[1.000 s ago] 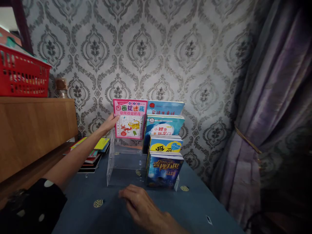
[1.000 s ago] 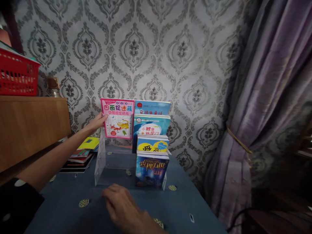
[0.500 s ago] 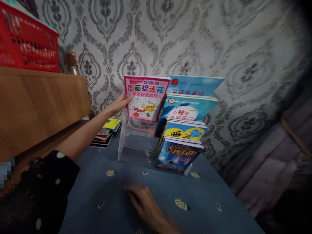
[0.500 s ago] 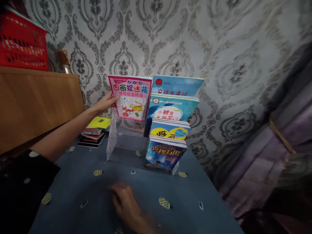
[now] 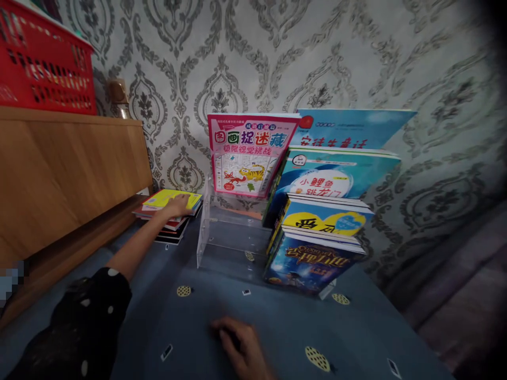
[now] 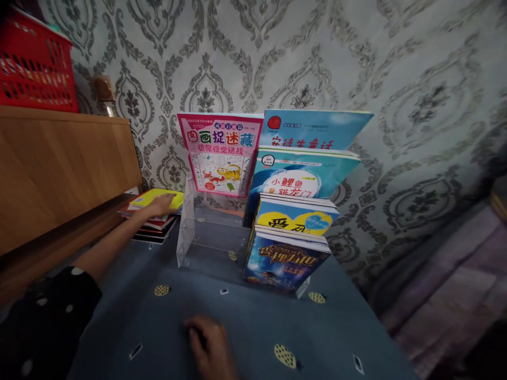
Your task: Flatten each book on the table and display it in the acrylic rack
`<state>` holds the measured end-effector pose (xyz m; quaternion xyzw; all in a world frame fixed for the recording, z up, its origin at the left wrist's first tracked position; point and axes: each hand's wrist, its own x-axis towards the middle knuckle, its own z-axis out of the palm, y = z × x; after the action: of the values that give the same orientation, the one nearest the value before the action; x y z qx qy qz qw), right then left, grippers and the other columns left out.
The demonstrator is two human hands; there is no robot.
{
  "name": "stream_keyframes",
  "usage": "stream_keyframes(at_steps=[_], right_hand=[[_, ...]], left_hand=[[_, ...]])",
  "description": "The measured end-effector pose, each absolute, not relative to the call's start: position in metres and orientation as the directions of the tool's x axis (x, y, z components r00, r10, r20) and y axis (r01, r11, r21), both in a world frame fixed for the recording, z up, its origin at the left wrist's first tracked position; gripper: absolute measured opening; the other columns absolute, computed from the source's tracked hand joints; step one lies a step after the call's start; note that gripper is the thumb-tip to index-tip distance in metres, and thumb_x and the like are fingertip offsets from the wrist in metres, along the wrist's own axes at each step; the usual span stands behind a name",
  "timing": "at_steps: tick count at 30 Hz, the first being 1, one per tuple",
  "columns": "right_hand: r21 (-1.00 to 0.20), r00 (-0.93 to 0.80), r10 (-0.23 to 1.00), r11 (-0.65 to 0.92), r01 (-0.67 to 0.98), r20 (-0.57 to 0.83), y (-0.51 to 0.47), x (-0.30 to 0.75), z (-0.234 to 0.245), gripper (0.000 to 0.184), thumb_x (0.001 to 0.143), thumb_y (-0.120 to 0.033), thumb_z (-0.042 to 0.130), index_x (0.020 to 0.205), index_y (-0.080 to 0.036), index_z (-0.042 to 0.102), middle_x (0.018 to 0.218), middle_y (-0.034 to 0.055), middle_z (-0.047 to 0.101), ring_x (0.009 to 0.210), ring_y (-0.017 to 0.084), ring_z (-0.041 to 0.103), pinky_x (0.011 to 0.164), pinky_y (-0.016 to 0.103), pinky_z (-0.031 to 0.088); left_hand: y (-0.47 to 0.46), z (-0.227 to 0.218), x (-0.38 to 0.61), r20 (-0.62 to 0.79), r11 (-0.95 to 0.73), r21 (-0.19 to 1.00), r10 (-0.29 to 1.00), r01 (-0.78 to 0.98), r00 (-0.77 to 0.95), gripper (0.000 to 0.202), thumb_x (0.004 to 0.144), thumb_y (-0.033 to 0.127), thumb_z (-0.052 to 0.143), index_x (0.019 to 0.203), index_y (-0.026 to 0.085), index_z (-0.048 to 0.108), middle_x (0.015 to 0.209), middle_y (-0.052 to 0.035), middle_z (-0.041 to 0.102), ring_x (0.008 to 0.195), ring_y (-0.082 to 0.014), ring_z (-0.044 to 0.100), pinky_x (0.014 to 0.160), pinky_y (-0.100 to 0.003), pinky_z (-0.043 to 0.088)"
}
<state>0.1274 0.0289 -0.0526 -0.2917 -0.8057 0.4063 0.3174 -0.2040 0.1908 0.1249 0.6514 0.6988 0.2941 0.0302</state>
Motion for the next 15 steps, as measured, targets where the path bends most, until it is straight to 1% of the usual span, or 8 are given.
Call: stream_keyframes(at_steps=[2, 3, 4, 7, 9, 12, 14, 15], right_hand=[[-0.834, -0.581, 0.759, 0.500, 0.232, 0.293, 0.028, 0.129, -0.060, 0.039, 0.099, -0.049, 0.043, 0.109, -0.027, 0.073, 0.103, 0.0088, 0.076, 0.098, 0.024, 0.070, 0.090, 0.037, 0.054], [-0.831, -0.560, 0.772, 0.500, 0.243, 0.301, 0.028, 0.129, -0.063, 0.037, 0.098, -0.049, 0.045, 0.108, -0.028, 0.074, 0.103, 0.0083, 0.076, 0.098, 0.024, 0.070, 0.091, 0.036, 0.054], [-0.829, -0.549, 0.780, 0.499, 0.253, 0.302, 0.028, 0.129, -0.066, 0.036, 0.098, -0.049, 0.046, 0.108, -0.029, 0.074, 0.103, 0.0076, 0.076, 0.098, 0.024, 0.070, 0.091, 0.036, 0.054], [-0.817, -0.576, 0.765, 0.511, 0.268, 0.289, 0.028, 0.130, -0.070, 0.035, 0.097, -0.049, 0.047, 0.107, -0.030, 0.074, 0.100, 0.0062, 0.076, 0.096, 0.023, 0.071, 0.089, 0.034, 0.055], [-0.812, -0.578, 0.764, 0.514, 0.277, 0.286, 0.028, 0.130, -0.067, 0.035, 0.098, -0.048, 0.046, 0.108, -0.029, 0.074, 0.100, 0.0066, 0.076, 0.096, 0.023, 0.070, 0.089, 0.034, 0.055], [-0.815, -0.582, 0.758, 0.517, 0.263, 0.294, 0.027, 0.131, -0.057, 0.035, 0.099, -0.044, 0.044, 0.109, -0.027, 0.073, 0.103, 0.0077, 0.075, 0.099, 0.023, 0.069, 0.090, 0.034, 0.054], [-0.817, -0.613, 0.733, 0.526, 0.236, 0.295, 0.027, 0.131, -0.051, 0.035, 0.099, -0.042, 0.043, 0.109, -0.025, 0.073, 0.102, 0.0081, 0.076, 0.097, 0.023, 0.070, 0.089, 0.035, 0.054], [-0.818, -0.627, 0.722, 0.529, 0.226, 0.294, 0.027, 0.131, -0.048, 0.035, 0.099, -0.041, 0.043, 0.109, -0.025, 0.073, 0.100, 0.0083, 0.076, 0.095, 0.023, 0.070, 0.088, 0.035, 0.054]], left_hand=[[0.193, 0.100, -0.205, 0.296, 0.088, 0.330, 0.936, 0.940, -0.191, 0.058, 0.078, 0.037, 0.072, 0.127, 0.013, 0.054, 0.139, -0.0254, 0.053, 0.138, -0.0433, 0.037, 0.107, -0.066, 0.026], [0.194, 0.091, -0.205, 0.283, 0.127, 0.271, 0.937, 0.954, -0.205, 0.055, 0.081, 0.035, 0.070, 0.128, 0.013, 0.053, 0.141, -0.0262, 0.051, 0.139, -0.0430, 0.036, 0.107, -0.067, 0.025], [0.195, 0.085, -0.205, 0.273, 0.158, 0.216, 0.938, 0.964, -0.215, 0.050, 0.085, 0.034, 0.068, 0.129, 0.013, 0.053, 0.141, -0.0247, 0.051, 0.137, -0.0411, 0.039, 0.107, -0.066, 0.027], [0.198, 0.078, -0.207, 0.262, 0.209, 0.084, 0.939, 0.974, -0.224, 0.038, 0.094, 0.034, 0.061, 0.127, 0.015, 0.057, 0.133, -0.0144, 0.057, 0.122, -0.0306, 0.055, 0.101, -0.056, 0.043], [0.198, 0.080, -0.210, 0.257, 0.214, 0.022, 0.943, 0.977, -0.213, 0.036, 0.095, 0.035, 0.061, 0.125, 0.016, 0.058, 0.128, -0.0101, 0.059, 0.111, -0.0253, 0.061, 0.094, -0.049, 0.051], [0.189, 0.084, -0.216, 0.247, 0.194, -0.037, 0.952, 0.980, -0.179, 0.032, 0.096, 0.034, 0.058, 0.122, 0.016, 0.060, 0.123, -0.0104, 0.062, 0.109, -0.0252, 0.062, 0.094, -0.048, 0.051], [0.174, 0.087, -0.221, 0.247, 0.173, -0.061, 0.957, 0.983, -0.153, 0.026, 0.099, 0.030, 0.051, 0.119, 0.018, 0.063, 0.123, -0.0116, 0.065, 0.112, -0.0274, 0.062, 0.096, -0.048, 0.047], [0.164, 0.088, -0.223, 0.249, 0.162, -0.070, 0.958, 0.984, -0.140, 0.027, 0.100, 0.027, 0.047, 0.119, 0.020, 0.063, 0.124, -0.0123, 0.066, 0.114, -0.0285, 0.062, 0.097, -0.047, 0.046]])
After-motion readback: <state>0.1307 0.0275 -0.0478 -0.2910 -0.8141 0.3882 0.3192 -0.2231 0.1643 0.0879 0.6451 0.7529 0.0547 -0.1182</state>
